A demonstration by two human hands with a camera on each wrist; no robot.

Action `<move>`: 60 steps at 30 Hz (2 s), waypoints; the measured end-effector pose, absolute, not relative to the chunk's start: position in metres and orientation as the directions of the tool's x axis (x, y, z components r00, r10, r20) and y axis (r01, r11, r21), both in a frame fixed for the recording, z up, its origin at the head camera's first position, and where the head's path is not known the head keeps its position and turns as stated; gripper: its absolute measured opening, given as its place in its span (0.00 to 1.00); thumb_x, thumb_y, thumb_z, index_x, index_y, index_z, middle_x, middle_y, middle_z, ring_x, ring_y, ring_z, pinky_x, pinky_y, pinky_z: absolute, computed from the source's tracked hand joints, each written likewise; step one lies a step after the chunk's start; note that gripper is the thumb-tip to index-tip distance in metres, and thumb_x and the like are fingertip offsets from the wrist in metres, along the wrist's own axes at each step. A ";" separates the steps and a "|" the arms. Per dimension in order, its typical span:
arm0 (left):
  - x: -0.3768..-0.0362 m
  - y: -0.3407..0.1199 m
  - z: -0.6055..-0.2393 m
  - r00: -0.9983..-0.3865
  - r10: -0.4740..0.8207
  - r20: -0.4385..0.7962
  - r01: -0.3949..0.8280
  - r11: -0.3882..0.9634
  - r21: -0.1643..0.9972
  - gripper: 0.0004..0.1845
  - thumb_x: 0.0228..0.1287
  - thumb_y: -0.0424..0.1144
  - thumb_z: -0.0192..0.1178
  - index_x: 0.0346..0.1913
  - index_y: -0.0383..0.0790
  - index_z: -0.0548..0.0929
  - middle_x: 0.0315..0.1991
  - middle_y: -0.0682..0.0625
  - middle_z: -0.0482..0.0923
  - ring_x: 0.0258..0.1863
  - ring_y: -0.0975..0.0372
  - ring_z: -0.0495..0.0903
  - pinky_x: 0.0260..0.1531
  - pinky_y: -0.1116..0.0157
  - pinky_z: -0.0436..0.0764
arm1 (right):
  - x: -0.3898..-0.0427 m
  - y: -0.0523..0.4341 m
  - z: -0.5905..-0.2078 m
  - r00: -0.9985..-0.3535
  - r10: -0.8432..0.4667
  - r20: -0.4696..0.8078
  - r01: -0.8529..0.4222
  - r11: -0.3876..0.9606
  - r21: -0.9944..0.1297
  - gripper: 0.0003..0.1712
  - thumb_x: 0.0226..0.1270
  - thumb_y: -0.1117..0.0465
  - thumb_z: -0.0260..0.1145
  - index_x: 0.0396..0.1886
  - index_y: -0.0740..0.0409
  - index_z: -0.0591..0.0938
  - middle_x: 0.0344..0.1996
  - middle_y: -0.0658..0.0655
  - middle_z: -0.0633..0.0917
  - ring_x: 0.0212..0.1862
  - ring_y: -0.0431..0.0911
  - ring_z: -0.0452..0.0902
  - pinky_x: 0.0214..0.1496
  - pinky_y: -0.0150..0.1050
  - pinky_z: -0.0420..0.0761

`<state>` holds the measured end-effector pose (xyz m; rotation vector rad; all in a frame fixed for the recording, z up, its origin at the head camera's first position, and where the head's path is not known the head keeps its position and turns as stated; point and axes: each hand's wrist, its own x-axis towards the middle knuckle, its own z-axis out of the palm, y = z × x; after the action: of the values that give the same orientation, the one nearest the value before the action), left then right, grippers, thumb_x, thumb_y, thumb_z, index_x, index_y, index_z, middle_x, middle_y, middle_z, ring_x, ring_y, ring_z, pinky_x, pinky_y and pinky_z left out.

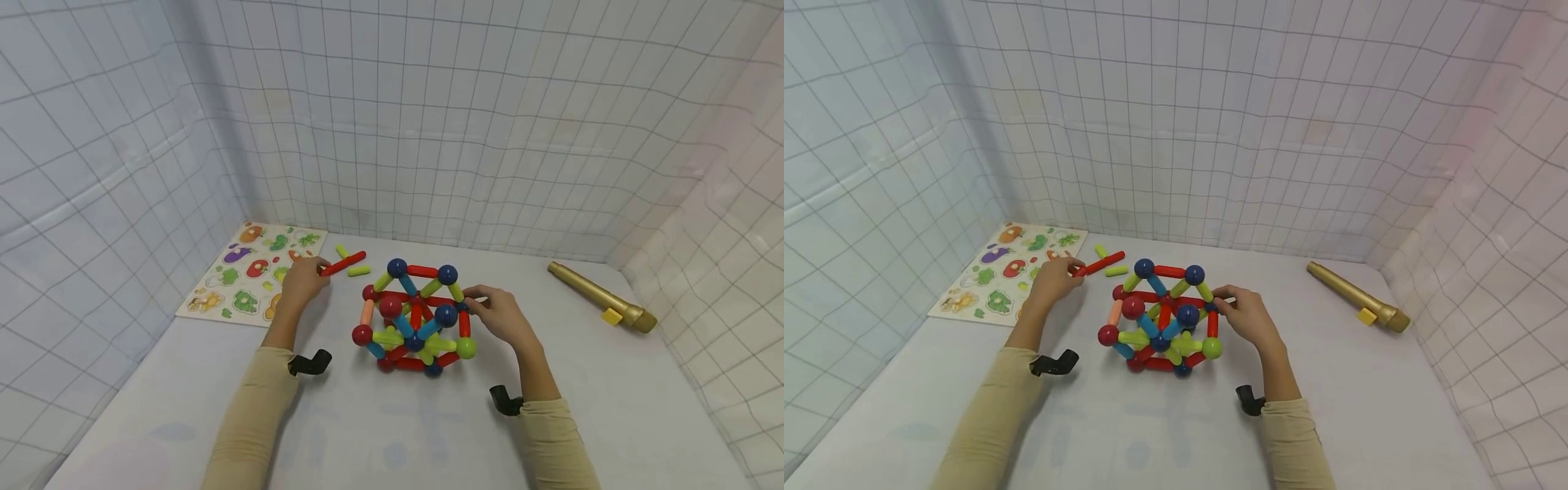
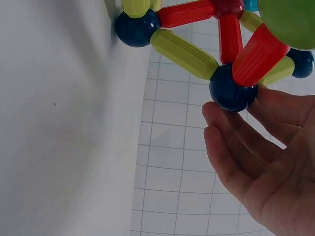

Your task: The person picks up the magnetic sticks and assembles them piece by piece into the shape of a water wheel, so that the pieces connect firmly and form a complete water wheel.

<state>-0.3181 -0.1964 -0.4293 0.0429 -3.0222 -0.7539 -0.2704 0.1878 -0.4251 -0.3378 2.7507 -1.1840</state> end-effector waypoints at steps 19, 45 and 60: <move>-0.239 -0.157 -0.346 -0.806 0.587 -0.083 0.432 0.678 0.595 0.14 0.59 0.39 0.68 0.48 0.42 0.87 0.38 0.53 0.85 0.34 0.64 0.79 0.34 0.69 0.80 | -0.269 0.187 -0.423 -0.970 -0.241 -0.024 -0.154 0.688 -0.709 0.20 0.75 0.54 0.55 0.60 0.56 0.79 0.55 0.61 0.83 0.51 0.54 0.83 0.54 0.53 0.81; -0.238 -0.135 -0.359 -0.807 0.588 -0.049 0.421 0.632 0.650 0.18 0.57 0.35 0.69 0.51 0.36 0.84 0.42 0.48 0.86 0.40 0.61 0.84 0.43 0.66 0.84 | -0.269 0.186 -0.424 -0.970 -0.240 -0.035 -0.146 0.692 -0.707 0.19 0.75 0.54 0.55 0.59 0.57 0.78 0.54 0.61 0.83 0.51 0.54 0.83 0.55 0.54 0.81; -0.365 -0.178 -0.463 -0.993 0.046 0.105 0.083 0.923 0.375 0.15 0.67 0.34 0.59 0.55 0.35 0.79 0.53 0.32 0.73 0.52 0.40 0.74 0.49 0.47 0.77 | -0.269 0.185 -0.430 -0.971 -0.235 -0.048 -0.125 0.668 -0.734 0.18 0.74 0.55 0.56 0.59 0.54 0.78 0.55 0.58 0.83 0.49 0.50 0.84 0.57 0.55 0.80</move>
<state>-0.3654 -0.1775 -0.4634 -0.1006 -2.9881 -0.5891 -0.2686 0.1851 -0.4303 -0.2978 2.7410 -1.1897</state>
